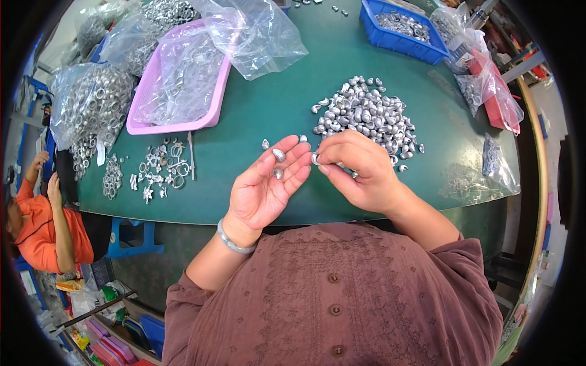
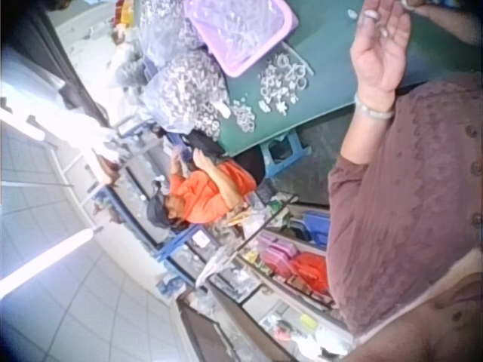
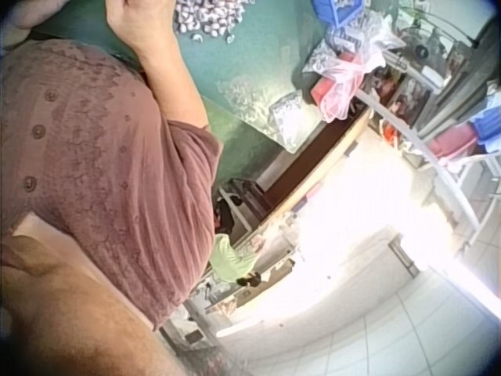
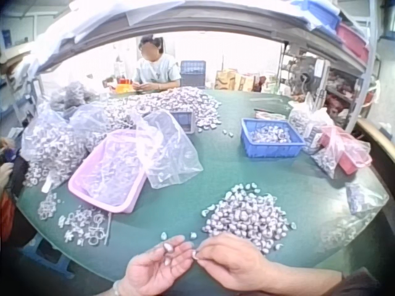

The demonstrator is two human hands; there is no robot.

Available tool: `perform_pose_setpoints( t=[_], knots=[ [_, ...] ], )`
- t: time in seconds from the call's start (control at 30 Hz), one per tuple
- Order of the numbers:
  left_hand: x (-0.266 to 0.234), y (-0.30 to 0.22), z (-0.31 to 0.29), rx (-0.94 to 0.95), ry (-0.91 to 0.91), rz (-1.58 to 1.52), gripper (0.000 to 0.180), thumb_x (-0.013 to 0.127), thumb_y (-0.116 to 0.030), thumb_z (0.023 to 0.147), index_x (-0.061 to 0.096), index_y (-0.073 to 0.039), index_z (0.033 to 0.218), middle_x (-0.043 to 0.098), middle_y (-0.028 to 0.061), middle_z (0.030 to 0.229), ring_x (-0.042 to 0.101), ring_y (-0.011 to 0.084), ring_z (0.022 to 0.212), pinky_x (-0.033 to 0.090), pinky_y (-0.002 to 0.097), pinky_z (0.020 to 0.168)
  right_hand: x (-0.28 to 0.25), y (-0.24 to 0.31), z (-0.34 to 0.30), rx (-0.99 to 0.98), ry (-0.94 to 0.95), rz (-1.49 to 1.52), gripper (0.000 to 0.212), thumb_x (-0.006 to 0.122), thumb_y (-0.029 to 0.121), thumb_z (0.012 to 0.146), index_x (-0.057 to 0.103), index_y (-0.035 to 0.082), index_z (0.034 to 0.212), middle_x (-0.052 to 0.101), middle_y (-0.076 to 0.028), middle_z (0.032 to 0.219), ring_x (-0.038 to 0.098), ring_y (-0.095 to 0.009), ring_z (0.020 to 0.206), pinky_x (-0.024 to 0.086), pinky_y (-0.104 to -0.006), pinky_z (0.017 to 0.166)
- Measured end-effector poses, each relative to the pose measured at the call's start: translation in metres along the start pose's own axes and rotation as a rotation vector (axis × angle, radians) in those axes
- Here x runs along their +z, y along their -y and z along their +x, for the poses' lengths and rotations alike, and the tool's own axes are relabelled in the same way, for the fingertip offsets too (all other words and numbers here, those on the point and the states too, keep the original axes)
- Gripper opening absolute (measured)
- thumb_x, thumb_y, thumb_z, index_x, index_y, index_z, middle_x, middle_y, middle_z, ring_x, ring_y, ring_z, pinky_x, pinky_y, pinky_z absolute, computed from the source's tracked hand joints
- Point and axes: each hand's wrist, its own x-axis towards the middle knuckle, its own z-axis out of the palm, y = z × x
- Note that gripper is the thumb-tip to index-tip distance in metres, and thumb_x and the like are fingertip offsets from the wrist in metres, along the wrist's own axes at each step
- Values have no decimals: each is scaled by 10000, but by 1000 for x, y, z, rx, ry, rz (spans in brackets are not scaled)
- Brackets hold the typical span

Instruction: The person pours a bag of small silver metal components onto a table, then handles them individually to sort or check them, and eventually places them back into a plastic bag.

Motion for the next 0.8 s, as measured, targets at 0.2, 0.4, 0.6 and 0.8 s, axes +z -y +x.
perform_pose_setpoints(
  t=[0.2,0.4,0.6,0.8],
  knots=[
    [0,-2,-1,-18,50,-2,475,360,29,780,325,62,1253,394,231,1258,389,332,1181,312,411,1015,-1,4,0,3,-4,-7,152,630,-26,666,548,29,782,559,-83,800,554,-258,748,455,-330,639],
    [0,-3,-2,-43,75,-80,533,336,49,736,303,66,1268,371,241,1276,366,344,1198,283,422,1029,-2,5,1,-4,-7,-14,153,630,-29,665,548,30,780,558,-83,799,555,-255,741,456,-325,635],
    [-1,-4,0,-55,98,-155,542,334,46,734,285,77,1273,350,255,1287,349,359,1206,263,434,1037,-2,7,3,-9,-11,-14,149,632,-32,664,554,27,778,560,-86,800,558,-255,737,460,-322,640],
    [-1,-4,-1,-70,105,-198,548,340,45,731,275,86,1274,336,259,1295,336,365,1213,251,436,1042,-2,8,3,-21,-18,-11,150,631,-33,665,556,24,782,561,-88,798,558,-256,738,461,-324,641]
  ],
)
